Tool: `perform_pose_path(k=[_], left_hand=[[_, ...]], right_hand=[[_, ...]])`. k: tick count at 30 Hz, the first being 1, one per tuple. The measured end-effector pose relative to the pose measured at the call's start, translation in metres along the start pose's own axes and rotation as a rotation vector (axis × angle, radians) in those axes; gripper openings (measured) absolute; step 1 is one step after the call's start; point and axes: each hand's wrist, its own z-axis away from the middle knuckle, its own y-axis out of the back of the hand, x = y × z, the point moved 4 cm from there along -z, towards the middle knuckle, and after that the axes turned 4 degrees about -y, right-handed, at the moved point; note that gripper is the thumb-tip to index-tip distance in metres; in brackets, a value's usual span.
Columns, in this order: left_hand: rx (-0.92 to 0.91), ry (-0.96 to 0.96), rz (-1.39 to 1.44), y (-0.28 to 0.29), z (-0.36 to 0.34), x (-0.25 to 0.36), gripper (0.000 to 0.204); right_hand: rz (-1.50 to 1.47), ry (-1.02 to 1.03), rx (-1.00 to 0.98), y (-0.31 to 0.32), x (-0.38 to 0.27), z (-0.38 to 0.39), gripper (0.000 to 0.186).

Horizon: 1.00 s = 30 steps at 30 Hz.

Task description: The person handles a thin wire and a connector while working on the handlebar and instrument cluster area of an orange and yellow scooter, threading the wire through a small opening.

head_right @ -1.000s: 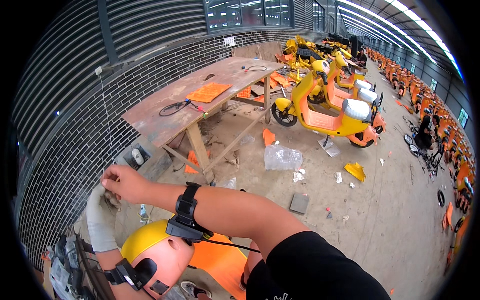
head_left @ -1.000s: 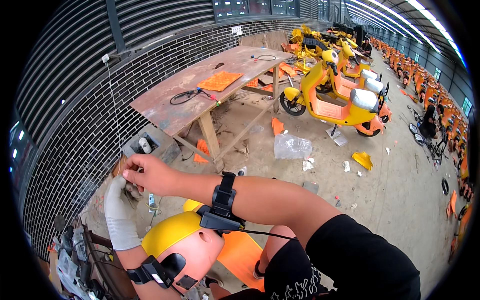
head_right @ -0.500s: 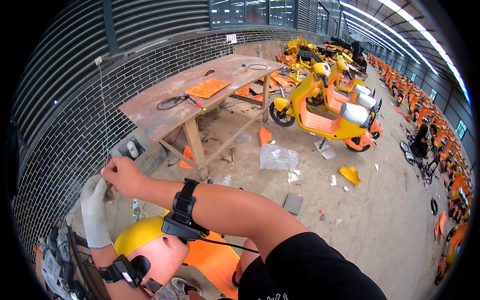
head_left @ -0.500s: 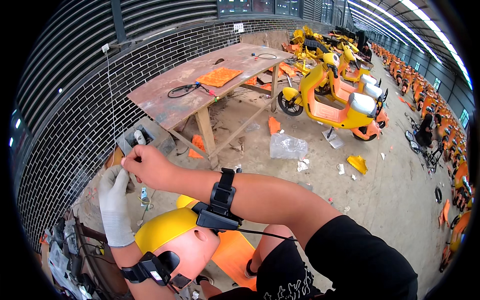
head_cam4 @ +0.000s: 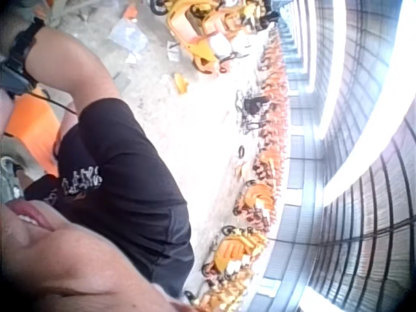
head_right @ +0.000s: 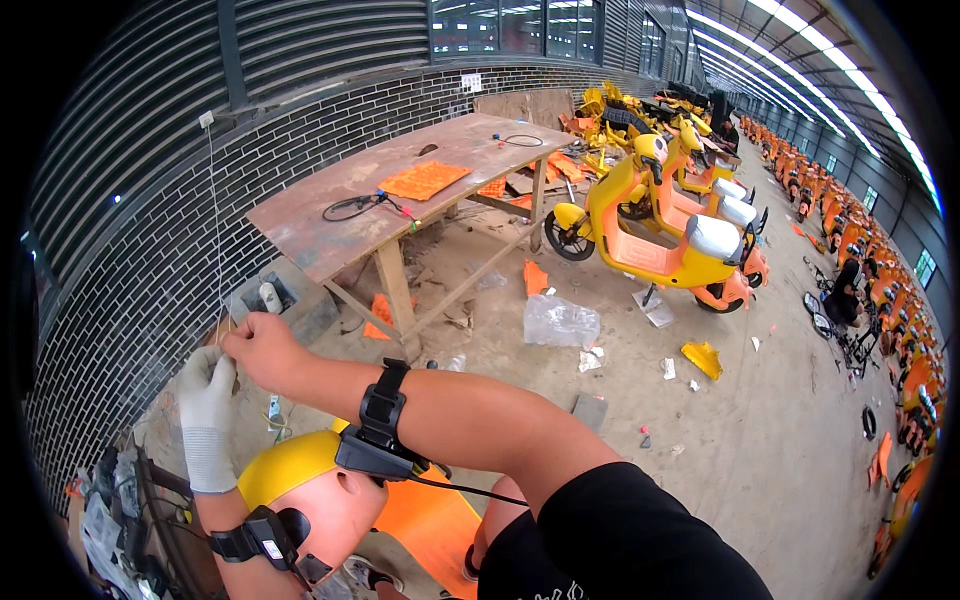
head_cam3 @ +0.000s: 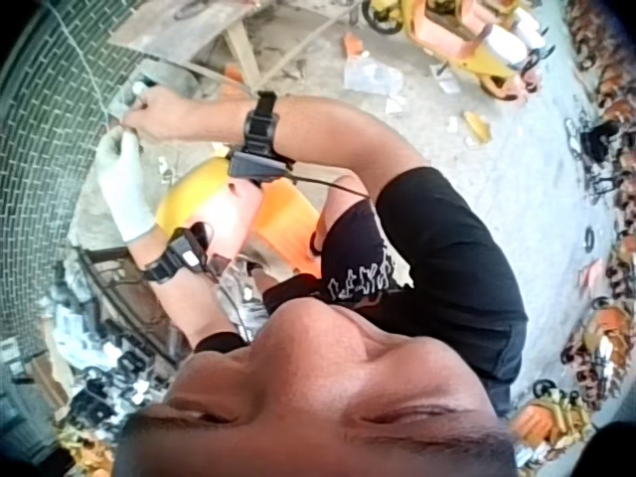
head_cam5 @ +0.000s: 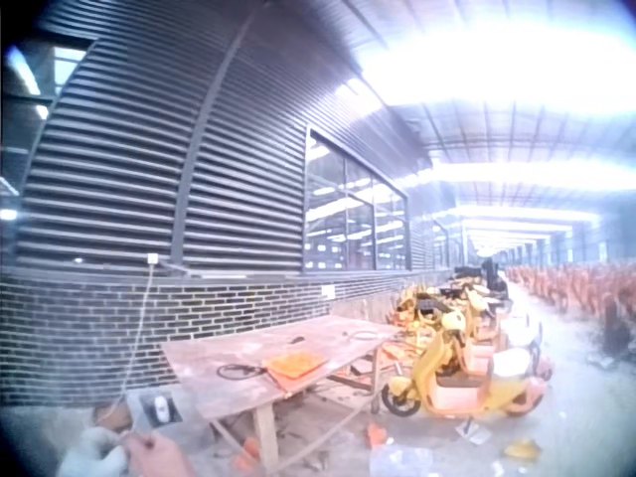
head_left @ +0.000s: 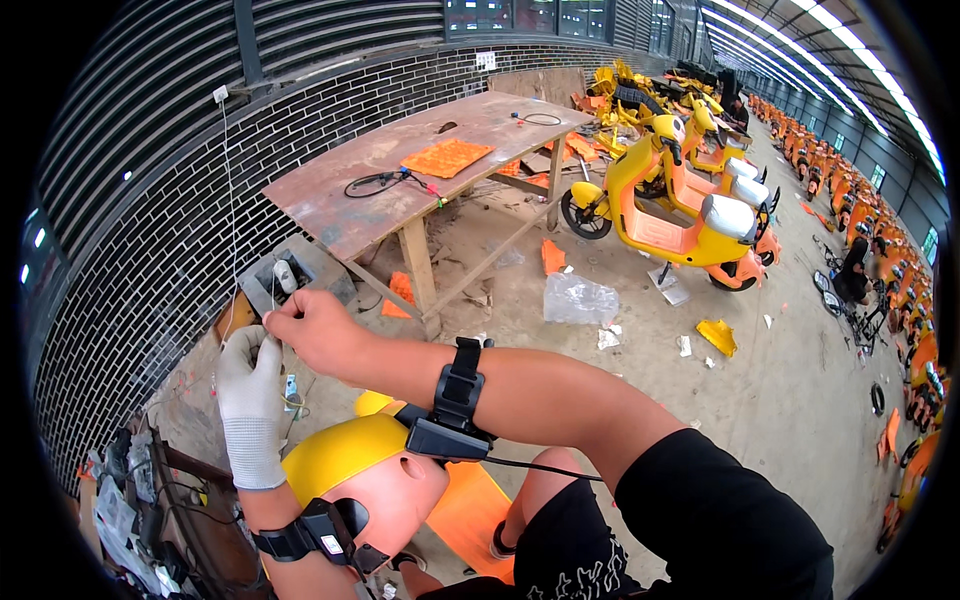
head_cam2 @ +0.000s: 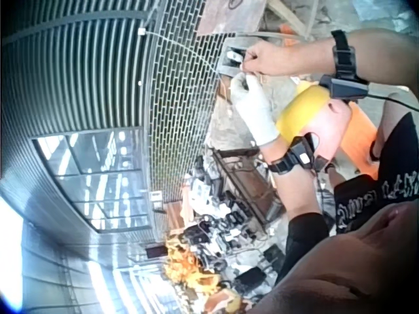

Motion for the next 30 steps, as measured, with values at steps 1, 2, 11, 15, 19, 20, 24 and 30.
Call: perform_pose_path(k=[1,2,11,15,19,20,24,30], left_hand=[[0.019,-0.017,-0.012,0.001,0.0,0.004,0.019],[0.038,-0.034,-0.023,0.002,0.001,0.009,0.019],[0.03,0.02,0.151,0.002,0.001,-0.003,0.02],[-0.003,0.105,0.369,0.002,-0.002,-0.009,0.021],[-0.093,0.174,0.555,0.004,-0.009,-0.032,0.022],[-0.123,0.179,0.579,0.002,-0.01,-0.034,0.022],[-0.117,0.203,0.615,0.01,-0.011,-0.036,0.022],[-0.067,0.172,0.522,-0.002,-0.011,-0.031,0.026]], right_hand=[[0.007,0.013,0.003,-0.001,0.0,0.0,0.028],[0.014,0.025,0.005,-0.001,0.001,-0.001,0.028],[-0.106,-0.046,-0.15,-0.004,-0.001,0.003,0.025],[-0.192,0.063,-0.192,-0.006,-0.001,-0.001,0.019],[-0.158,0.087,-0.212,-0.006,-0.002,0.0,0.019],[-0.137,0.088,-0.212,-0.005,-0.003,0.0,0.019],[-0.101,0.103,-0.211,-0.007,-0.005,-0.002,0.017],[-0.143,0.117,-0.144,0.004,0.001,-0.005,0.017]])
